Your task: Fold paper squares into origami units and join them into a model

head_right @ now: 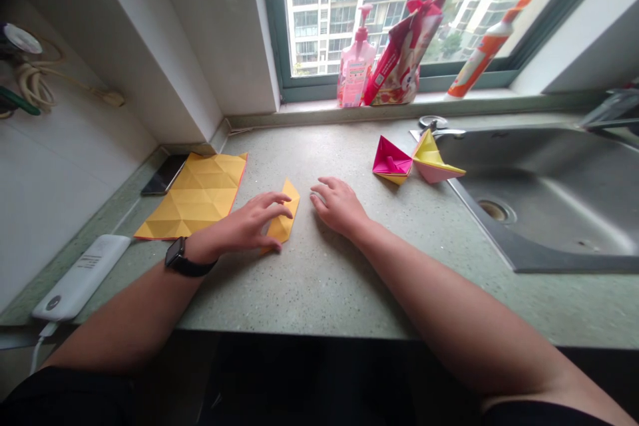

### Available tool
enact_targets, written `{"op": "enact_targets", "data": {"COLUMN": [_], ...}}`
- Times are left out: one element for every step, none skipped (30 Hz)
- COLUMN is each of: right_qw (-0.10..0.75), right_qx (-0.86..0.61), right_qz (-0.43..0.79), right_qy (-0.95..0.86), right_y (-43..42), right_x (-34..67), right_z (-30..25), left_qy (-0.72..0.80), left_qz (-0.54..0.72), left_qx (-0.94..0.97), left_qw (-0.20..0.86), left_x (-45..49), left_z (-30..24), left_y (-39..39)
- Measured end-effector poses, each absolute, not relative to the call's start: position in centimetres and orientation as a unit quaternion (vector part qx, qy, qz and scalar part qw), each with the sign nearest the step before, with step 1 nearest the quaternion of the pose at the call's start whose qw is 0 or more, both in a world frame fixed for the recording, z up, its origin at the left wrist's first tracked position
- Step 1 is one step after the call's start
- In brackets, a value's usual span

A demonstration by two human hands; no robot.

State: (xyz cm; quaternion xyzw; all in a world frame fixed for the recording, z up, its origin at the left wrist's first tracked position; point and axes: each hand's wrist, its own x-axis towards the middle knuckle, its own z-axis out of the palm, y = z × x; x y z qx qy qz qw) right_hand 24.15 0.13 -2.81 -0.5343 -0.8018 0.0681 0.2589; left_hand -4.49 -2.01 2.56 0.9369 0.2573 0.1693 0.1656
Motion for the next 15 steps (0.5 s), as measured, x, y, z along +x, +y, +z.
{"op": "enact_targets", "data": {"right_qw": [0.262,0.264,0.266,0.267,0.266,0.263,0.259,0.253,0.248,0.244,0.241,0.239,0.238,0.238,0.238], "right_qx": [-0.523,-0.513,-0.506,-0.5,-0.495,-0.488,-0.48,-0.472,-0.465,-0.458,-0.452,-0.449,-0.446,-0.445,-0.445], "right_qz": [0.077,0.085,0.09,0.093,0.095,0.097,0.099,0.102,0.105,0.108,0.11,0.113,0.115,0.116,0.117], "right_qy": [-0.808,-0.812,-0.816,-0.819,-0.822,-0.826,-0.832,-0.838,-0.844,-0.848,-0.852,-0.854,-0.855,-0.855,-0.855], "right_y": [0.1,0.0,-0.1,-0.1,-0.1,-0.2,-0.2,-0.2,-0.3,-0.3,-0.3,-0.3,-0.3,-0.3,-0.3], "right_x": [24.3,24.3,24.3,24.2,24.1,24.0,24.0,23.9,23.8,23.8,23.8,23.8,23.8,23.8,23.8], "right_z": [-2.7,-2.6,-2.5,-2.4,-2.3,-2.3,-2.3,-2.2,-2.2,-2.2,-2.2,-2.2,-2.2,-2.2,-2.2], "left_qy": [0.263,0.273,0.286,0.303,0.324,0.345,0.365,0.382,0.396,0.409,0.42,0.429,0.438,0.444,0.45], "left_qz": [0.174,0.183,0.194,0.204,0.211,0.213,0.208,0.195,0.178,0.159,0.141,0.125,0.112,0.103,0.096], "left_qx": [0.936,0.933,0.929,0.923,0.916,0.91,0.905,0.901,0.899,0.897,0.895,0.893,0.891,0.889,0.887], "left_qw": [0.155,0.144,0.133,0.119,0.104,0.089,0.076,0.066,0.059,0.054,0.05,0.046,0.042,0.037,0.032], "left_x": [-4.5,-4.5,-4.4,-4.2,-3.9,-3.7,-3.4,-3.2,-3.0,-2.8,-2.7,-2.5,-2.4,-2.2,-2.0], "left_z": [2.8,3.1,3.2,3.3,3.3,3.2,3.1,2.9,2.8,2.7,2.6,2.5,2.5,2.5,2.6], "left_y": [-2.0,-2.0,-2.0,-2.2,-2.3,-2.5,-2.7,-2.8,-3.0,-3.1,-3.2,-3.3,-3.4,-3.5,-3.7]}}
